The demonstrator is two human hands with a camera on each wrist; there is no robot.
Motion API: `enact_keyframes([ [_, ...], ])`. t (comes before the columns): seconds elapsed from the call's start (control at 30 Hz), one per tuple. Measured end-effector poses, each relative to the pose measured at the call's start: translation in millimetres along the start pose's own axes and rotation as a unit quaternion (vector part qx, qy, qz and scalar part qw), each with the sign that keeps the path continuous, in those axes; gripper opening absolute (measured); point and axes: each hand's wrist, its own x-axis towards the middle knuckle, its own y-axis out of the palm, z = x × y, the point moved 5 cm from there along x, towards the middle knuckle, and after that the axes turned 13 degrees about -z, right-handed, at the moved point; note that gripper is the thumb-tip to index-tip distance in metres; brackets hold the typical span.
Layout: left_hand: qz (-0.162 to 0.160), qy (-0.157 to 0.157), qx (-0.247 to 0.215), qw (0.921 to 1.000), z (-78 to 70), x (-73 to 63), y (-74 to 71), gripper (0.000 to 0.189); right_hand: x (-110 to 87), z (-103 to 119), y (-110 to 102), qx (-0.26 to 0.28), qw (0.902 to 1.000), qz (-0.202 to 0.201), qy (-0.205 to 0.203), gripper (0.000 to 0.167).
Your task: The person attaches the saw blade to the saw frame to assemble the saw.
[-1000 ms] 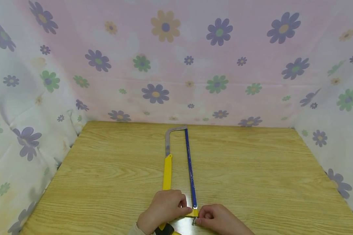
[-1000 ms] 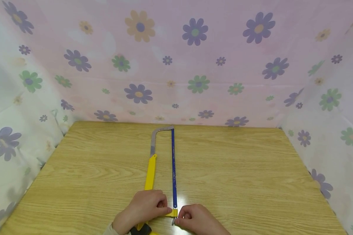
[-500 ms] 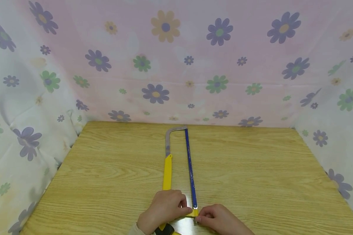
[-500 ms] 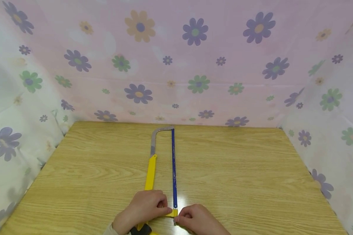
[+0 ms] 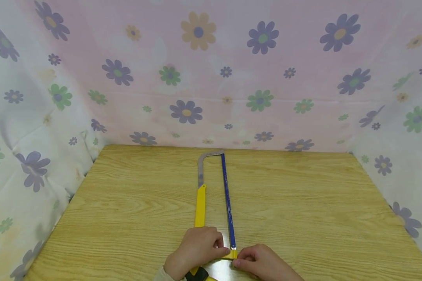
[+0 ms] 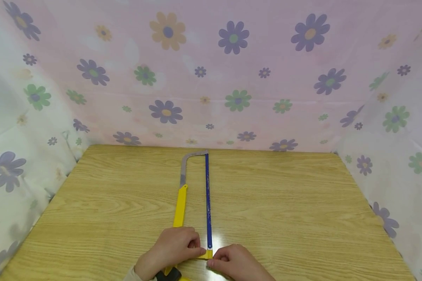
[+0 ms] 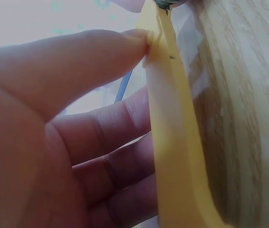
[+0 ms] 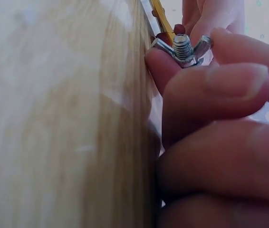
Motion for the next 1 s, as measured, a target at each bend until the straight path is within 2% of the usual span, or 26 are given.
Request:
enact_keyframes([
  [0.37, 0.003, -0.006, 0.003, 1.0, 2.7, 0.3, 3.3, 0.028, 1.1, -2.3, 1.9, 0.006, 0.9999, 0.009, 0.004, 0.021],
  [0.53, 0.002, -0.004, 0.0, 1.0, 2.1, 0.6, 3.8, 0.028, 1.2, -3.2, 2.2, 0.0, 0.9999, -0.002, 0.015, 0.02],
  [0.77, 0.002, -0.003, -0.001, 1.0, 2.5, -0.4, 3.0, 0.028, 1.3, -5.2, 0.9, 0.003, 0.9997, -0.023, 0.005, 0.022],
  [1.0, 0.001, -0.001, -0.003, 1.0, 2.3, 0.1, 3.6, 0.028, 0.7, -4.6, 1.2, 0.004, 0.9998, -0.017, 0.004, 0.022],
])
